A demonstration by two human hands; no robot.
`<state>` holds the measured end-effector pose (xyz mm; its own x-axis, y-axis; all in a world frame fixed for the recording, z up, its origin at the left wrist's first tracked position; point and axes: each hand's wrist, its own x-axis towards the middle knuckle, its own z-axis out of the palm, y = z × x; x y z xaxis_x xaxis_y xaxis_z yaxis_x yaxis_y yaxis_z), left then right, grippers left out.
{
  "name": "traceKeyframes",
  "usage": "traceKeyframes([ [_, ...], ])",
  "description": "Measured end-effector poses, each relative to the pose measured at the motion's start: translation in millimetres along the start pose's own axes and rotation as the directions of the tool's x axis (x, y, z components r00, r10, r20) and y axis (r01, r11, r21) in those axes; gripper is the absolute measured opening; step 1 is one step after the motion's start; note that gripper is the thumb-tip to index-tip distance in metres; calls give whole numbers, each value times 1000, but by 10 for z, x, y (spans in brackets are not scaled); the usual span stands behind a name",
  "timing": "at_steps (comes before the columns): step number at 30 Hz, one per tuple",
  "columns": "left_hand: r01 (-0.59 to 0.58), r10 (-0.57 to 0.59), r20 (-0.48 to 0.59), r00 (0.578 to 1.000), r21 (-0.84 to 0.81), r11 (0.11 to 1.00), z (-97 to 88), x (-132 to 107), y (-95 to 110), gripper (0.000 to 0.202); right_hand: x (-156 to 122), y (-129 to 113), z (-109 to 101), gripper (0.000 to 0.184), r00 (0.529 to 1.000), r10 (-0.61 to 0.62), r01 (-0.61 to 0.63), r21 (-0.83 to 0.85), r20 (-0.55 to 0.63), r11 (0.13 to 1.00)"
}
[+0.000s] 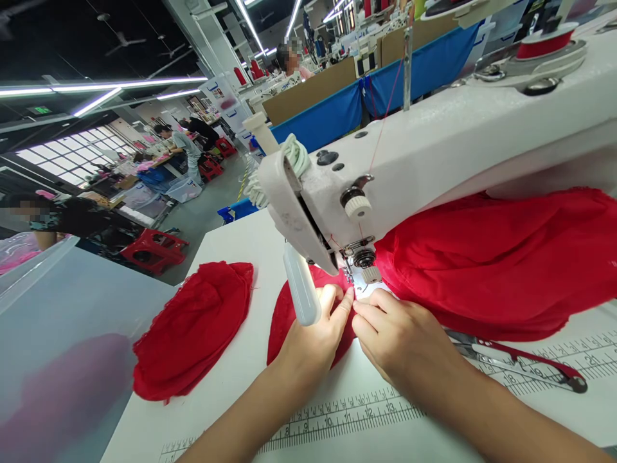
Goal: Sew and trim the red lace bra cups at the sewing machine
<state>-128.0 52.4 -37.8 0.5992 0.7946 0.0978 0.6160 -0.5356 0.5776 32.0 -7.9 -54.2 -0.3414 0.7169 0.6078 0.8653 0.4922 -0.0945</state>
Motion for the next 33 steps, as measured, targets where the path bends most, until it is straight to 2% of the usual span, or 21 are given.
traceKeyframes([
  [5, 30, -30, 13, 999, -13, 999, 14, 0, 25, 21, -13, 18, 4, 24, 1000, 5, -6, 29, 19, 1000],
  [11, 200, -196, 52, 979, -87, 976, -42, 14, 129, 22, -8, 22, -7, 24, 1000, 4, -5, 42, 5, 999],
  [14, 240, -236, 49, 971, -134, 961, -54, 19, 150, 23, -7, 22, -7, 24, 1000, 10, -10, 47, 2, 999],
  [24, 317, -309, 75, 948, -189, 929, -37, 24, 146, 22, 1, 21, -5, 24, 1000, 7, -8, 58, 18, 998],
  [33, 323, -322, 44, 946, -223, 920, -44, 38, 151, 17, 30, 29, 1, 23, 999, 12, -14, 50, 35, 999],
])
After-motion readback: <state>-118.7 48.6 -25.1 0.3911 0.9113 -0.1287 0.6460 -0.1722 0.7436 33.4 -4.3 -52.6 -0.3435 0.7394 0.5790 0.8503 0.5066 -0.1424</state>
